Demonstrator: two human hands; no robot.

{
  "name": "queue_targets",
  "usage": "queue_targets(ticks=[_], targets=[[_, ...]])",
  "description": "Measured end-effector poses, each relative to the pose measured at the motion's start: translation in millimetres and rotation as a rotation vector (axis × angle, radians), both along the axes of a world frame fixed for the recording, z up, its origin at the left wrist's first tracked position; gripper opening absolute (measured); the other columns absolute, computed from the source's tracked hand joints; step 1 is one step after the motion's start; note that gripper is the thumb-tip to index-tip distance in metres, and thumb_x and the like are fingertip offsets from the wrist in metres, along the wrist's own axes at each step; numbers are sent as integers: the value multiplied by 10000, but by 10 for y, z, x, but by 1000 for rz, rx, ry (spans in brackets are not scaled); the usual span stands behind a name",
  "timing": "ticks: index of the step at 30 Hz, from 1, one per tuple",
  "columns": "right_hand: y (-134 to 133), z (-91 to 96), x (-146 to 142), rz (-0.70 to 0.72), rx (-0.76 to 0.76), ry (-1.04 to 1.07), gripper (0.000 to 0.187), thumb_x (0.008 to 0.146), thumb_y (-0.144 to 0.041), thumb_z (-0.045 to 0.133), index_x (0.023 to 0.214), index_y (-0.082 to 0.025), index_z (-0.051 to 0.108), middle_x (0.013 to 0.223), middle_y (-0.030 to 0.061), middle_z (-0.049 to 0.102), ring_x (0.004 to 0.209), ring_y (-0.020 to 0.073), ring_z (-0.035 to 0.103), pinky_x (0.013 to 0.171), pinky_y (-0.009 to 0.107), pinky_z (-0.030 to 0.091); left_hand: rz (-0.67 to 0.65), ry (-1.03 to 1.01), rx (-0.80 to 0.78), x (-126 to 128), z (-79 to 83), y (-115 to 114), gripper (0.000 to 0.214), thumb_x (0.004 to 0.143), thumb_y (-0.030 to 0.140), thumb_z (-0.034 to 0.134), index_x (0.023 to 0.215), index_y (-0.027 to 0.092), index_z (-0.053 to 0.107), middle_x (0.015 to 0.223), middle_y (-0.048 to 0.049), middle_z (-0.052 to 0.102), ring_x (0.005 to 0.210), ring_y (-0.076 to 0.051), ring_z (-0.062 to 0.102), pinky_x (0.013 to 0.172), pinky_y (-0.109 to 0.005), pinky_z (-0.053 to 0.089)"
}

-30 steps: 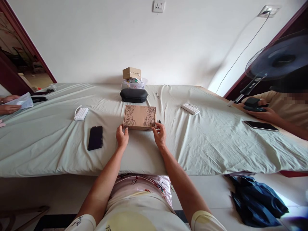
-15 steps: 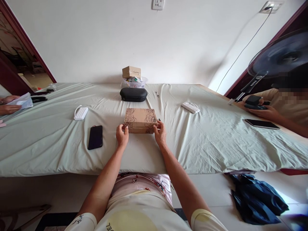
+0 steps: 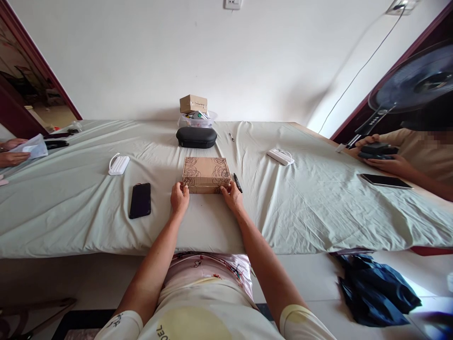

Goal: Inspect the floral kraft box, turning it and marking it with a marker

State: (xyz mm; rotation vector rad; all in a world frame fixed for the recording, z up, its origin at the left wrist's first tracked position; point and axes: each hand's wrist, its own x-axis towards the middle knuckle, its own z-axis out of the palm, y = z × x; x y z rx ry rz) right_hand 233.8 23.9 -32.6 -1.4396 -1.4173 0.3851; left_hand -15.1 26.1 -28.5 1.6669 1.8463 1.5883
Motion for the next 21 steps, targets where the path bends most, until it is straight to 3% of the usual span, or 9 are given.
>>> queue_targets(ticks=[9,15,21], targets=[[30,-29,-6,8,37,20,532,774,-600,720,1154,-243,612,827,10,680,675,194,609,689,376,545,-1,-37,7,-20,-12,4,194,901,391,584,967,211,612,913,-76,701,819,-238,673,802,-392,559],[13,18,-20,-4,80,33,512,805,-587,681,1165,-224,640,789,16,658,704,203,595,739,402,542,-5,-61,69,-33,16,-6,237,922,448,601,933,212,605,884,-65,695,762,-203,643,758,-342,542],[-32,94,-61,-19,130,65,499,845,-505,675,1250,-221,605,872,28,672,804,216,638,832,427,551,-6,-44,126,-22,42,-33,298,925,473,618,1038,197,603,1011,-105,679,942,-235,669,872,-371,557]])
